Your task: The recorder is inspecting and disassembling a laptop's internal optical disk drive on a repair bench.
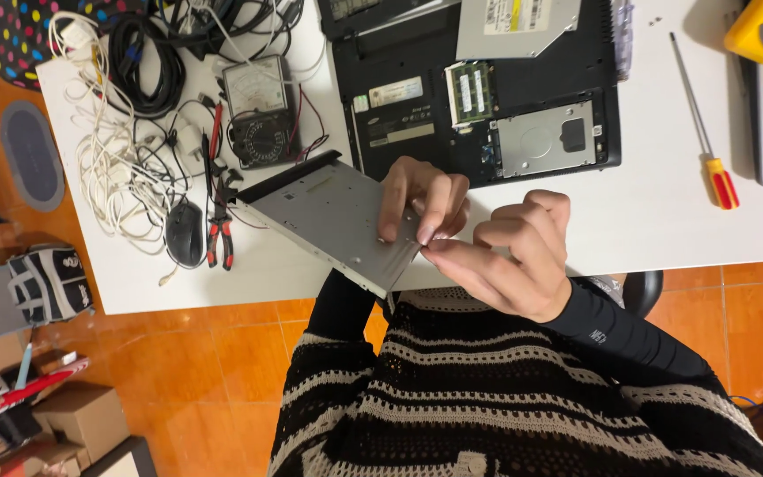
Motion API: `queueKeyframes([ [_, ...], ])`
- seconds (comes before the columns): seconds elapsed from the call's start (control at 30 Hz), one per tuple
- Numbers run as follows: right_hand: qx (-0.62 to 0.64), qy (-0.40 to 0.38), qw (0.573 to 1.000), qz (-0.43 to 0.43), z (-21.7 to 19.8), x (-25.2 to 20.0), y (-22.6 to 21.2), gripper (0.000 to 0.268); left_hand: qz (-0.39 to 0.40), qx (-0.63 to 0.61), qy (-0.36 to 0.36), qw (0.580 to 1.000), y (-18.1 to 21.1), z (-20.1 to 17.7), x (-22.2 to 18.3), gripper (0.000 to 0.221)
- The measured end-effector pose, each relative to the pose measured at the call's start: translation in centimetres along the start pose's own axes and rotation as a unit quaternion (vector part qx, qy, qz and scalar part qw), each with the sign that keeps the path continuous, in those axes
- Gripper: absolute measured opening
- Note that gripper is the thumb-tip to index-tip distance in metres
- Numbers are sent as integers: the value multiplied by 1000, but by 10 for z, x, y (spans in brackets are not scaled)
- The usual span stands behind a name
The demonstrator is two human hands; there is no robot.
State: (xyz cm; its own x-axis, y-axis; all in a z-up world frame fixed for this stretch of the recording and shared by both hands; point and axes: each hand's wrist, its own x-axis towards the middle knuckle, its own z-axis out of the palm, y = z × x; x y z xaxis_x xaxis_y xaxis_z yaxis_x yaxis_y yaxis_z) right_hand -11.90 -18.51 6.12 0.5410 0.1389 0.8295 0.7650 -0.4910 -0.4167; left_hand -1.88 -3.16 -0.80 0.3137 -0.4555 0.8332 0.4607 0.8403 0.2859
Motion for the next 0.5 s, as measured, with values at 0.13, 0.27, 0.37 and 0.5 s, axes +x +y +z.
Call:
queueKeyframes([
  [0.13, -14, -24, 999, -47, -3, -3, 2, 35, -32, 30, -37, 998, 13, 17, 12, 28],
  [0.27, -1, -36, 998, -57, -1, -11, 3, 37, -114, 91, 38, 989, 29, 33, 19, 39],
  [0.37, 8, -43, 997, -61, -1, -15, 3, 37, -149, 115, 17, 982, 32, 33, 19, 43],
  [0.5, 9, -49, 996, -76, -1, -16, 3, 38, -130, 133, -15, 982, 31, 30, 18, 44],
])
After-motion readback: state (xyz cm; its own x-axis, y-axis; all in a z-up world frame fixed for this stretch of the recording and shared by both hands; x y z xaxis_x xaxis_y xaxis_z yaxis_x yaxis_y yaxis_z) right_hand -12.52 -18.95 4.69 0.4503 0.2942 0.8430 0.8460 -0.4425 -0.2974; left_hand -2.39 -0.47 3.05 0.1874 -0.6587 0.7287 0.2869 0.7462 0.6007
